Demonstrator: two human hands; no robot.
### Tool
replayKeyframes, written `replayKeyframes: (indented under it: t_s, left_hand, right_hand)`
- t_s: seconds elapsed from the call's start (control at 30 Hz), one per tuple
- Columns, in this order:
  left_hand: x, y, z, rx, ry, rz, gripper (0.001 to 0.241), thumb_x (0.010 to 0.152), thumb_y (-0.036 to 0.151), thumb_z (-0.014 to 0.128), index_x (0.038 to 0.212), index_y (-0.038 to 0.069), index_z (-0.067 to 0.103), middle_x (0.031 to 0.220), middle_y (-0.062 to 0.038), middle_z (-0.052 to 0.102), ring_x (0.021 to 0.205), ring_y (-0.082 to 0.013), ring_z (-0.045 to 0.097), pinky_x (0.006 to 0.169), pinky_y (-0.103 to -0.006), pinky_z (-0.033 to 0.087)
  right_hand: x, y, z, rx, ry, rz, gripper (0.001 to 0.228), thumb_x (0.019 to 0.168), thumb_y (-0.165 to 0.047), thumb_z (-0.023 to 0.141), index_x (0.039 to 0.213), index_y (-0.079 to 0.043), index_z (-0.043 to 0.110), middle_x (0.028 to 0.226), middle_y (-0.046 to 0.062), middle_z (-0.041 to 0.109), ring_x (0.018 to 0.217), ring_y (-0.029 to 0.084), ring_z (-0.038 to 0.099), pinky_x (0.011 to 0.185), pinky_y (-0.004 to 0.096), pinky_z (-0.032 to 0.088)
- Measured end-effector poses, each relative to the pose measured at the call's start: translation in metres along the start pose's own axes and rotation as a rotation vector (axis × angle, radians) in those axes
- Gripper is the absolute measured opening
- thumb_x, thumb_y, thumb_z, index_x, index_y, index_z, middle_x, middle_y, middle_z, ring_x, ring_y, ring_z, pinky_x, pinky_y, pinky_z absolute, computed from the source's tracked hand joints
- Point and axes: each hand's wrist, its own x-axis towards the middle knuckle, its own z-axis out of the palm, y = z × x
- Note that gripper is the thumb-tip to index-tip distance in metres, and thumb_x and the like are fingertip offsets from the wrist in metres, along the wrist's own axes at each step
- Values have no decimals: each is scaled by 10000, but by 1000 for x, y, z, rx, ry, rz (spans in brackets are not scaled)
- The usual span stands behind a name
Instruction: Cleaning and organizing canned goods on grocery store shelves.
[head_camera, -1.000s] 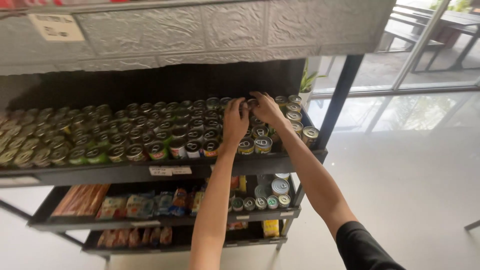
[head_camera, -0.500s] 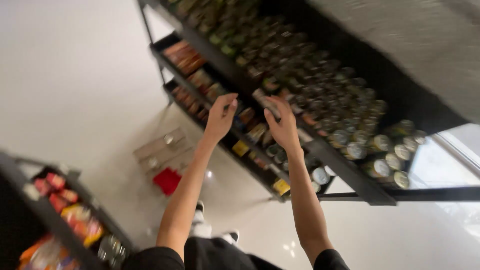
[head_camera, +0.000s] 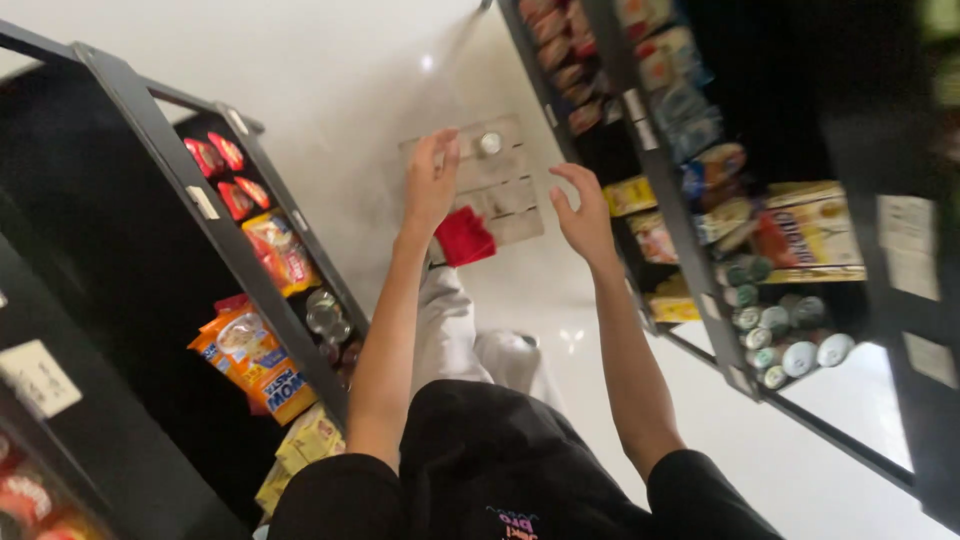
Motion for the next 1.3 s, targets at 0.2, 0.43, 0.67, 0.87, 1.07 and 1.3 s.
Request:
replayKeyframes:
  t_s: [0.2, 0.43, 0.67, 0.87, 1.07, 1.3]
  left_hand:
    - [11, -105, -16, 101, -16, -1, 291, 1005, 127, 690, 1270, 17, 641, 1162, -191, 649, 1171, -393, 636, 1028, -460, 498]
    - [-21, -243, 34, 294, -297, -610, 846, 867, 134, 833, 1589, 130, 390, 1587, -270, 329, 1441, -467, 433, 1161, -562, 412]
    - [-19, -289, 75, 539, -184, -299, 963, 753, 24, 813, 1561, 178, 313, 1544, -129, 377, 1264, -386, 597, 1007, -463, 536]
    - [-19, -298, 63, 260, -53, -298, 630, 733, 106, 870, 1274, 92, 547, 1159, -96, 684, 998, -295, 712, 878, -384, 571]
    - [-21, -281, 37, -652, 6, -418, 543, 873, 67, 838, 1288, 49, 489, 1194, -152, 671, 1042, -236, 681, 940, -344, 572]
    - [-20, -255, 52, -620, -55, -418, 469, 914, 182, 791, 1259, 63, 496, 1183, -91, 611, 1067, -180, 591, 971, -318, 481]
  right_hand:
    - [32, 52, 84, -9, -45, 165, 389, 963, -49, 718, 1345, -83, 653, 1277, 193, 598, 1234, 417, 606, 1089, 490, 463]
    - [64, 174, 167, -46, -86, 418, 713, 953, -62, 791, 1561, -158, 430, 1449, 263, 463, 1303, 489, 561, 1051, 583, 506]
    - [106, 244, 216, -424, -60, 189, 1029, 785, -21, 853, 1611, -304, 309, 1622, 191, 191, 1422, 434, 512, 1166, 447, 522]
    - [88, 248, 205, -330, -108, 55, 611, 884, -1, 814, 1412, -87, 518, 1321, 141, 573, 1182, 338, 643, 1030, 423, 546]
    - [35, 218, 165, -49, 56, 176, 653, 888, 17, 787, 1429, -109, 443, 1242, 203, 692, 1005, 302, 780, 800, 336, 697]
    - [-1, 172, 128, 71, 105, 352, 615, 871, -45, 837, 1403, -117, 538, 1208, 131, 704, 993, 209, 713, 812, 297, 602]
